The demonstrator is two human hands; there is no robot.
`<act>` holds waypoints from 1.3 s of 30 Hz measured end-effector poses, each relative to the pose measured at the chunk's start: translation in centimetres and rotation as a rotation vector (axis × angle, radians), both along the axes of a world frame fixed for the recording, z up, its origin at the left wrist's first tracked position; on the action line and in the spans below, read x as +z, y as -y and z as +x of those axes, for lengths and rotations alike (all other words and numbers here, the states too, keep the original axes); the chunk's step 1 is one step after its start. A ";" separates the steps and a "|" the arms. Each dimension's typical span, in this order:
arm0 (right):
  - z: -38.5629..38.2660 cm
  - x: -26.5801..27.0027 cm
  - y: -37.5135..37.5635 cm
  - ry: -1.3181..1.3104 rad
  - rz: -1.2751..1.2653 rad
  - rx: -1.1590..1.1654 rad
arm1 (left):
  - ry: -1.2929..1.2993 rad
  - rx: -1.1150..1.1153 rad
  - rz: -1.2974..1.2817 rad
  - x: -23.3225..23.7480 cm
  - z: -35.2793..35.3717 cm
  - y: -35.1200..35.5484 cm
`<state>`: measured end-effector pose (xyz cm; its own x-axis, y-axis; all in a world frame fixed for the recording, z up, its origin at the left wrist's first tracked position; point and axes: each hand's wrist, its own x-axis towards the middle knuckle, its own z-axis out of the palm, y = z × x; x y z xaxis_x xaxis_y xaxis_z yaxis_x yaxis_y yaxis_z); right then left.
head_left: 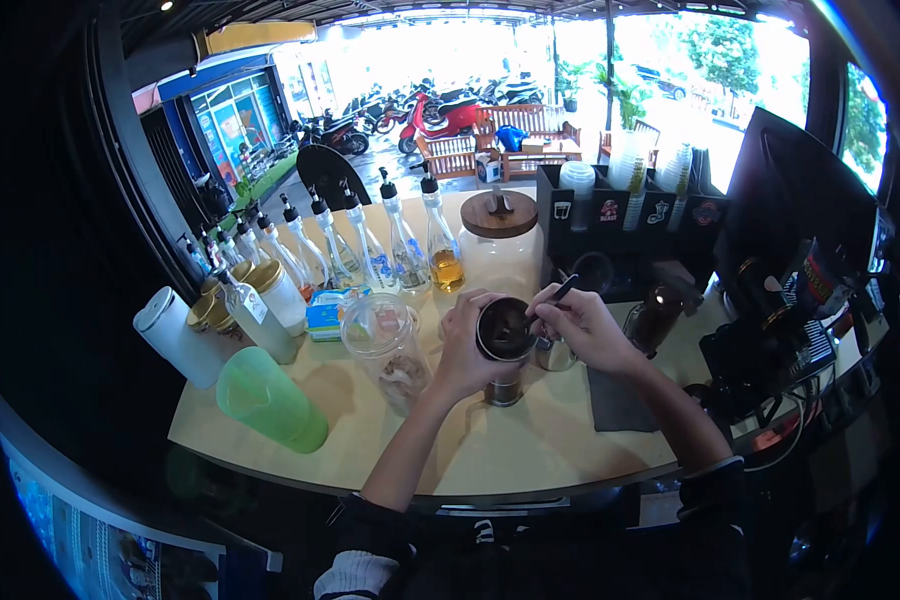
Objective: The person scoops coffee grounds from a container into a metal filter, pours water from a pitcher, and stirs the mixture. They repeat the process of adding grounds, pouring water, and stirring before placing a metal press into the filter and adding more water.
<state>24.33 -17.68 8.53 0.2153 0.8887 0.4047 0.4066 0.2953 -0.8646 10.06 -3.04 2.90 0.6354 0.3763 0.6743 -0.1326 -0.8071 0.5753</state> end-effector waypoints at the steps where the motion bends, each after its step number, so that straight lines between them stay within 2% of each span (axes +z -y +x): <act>1: 0.3 -0.2 0.0 0.000 0.000 -0.002 | 0.000 0.003 0.054 0.1 0.0 -0.1; 3: 1.0 -0.3 -0.1 0.060 0.008 0.024 | 0.000 0.008 0.110 0.3 -0.3 -0.3; 8: 0.9 1.5 -0.2 0.133 0.038 -0.015 | -0.071 -0.118 -0.056 1.4 -1.0 -0.4; 11: 0.8 1.3 -0.5 0.152 0.034 0.043 | -0.071 -0.176 -0.017 1.6 -1.1 -0.8; 14: 1.2 1.4 -0.9 0.134 0.116 -0.034 | -0.095 -0.219 -0.016 2.1 -1.3 -0.8; 17: 0.7 1.8 -0.6 0.237 0.067 0.015 | -0.076 -0.257 -0.026 2.2 -1.4 -1.0; 20: 1.0 1.9 -0.7 0.211 -0.038 -0.053 | -0.108 -0.235 -0.026 2.5 -1.5 -0.9; 23: 0.9 1.9 -0.8 0.235 0.032 0.006 | -0.142 -0.225 0.029 2.9 -1.6 -1.0; 30: 1.4 2.8 -0.9 0.206 -0.034 -0.032 | -0.171 -0.263 0.074 2.7 -1.5 -1.3; 33: 1.2 3.1 -0.9 0.257 0.028 0.077 | -0.169 -0.248 0.047 3.1 -1.4 -1.0; 36: 1.7 3.6 -1.0 0.225 -0.060 -0.024 | -0.157 -0.255 0.055 2.9 -1.4 -1.2; 38: 1.7 3.8 -1.0 0.393 0.017 0.046 | -0.151 -0.247 0.062 2.9 -1.4 -1.3; 39: 1.7 3.9 -1.0 0.393 0.018 0.046 | -0.152 -0.247 0.063 2.9 -1.4 -1.4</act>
<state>26.04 -16.68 12.46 0.0012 0.8857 0.4643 0.6914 0.3348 -0.6403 8.67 -1.67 5.76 0.7979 0.1579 0.5817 -0.2457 -0.7960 0.5532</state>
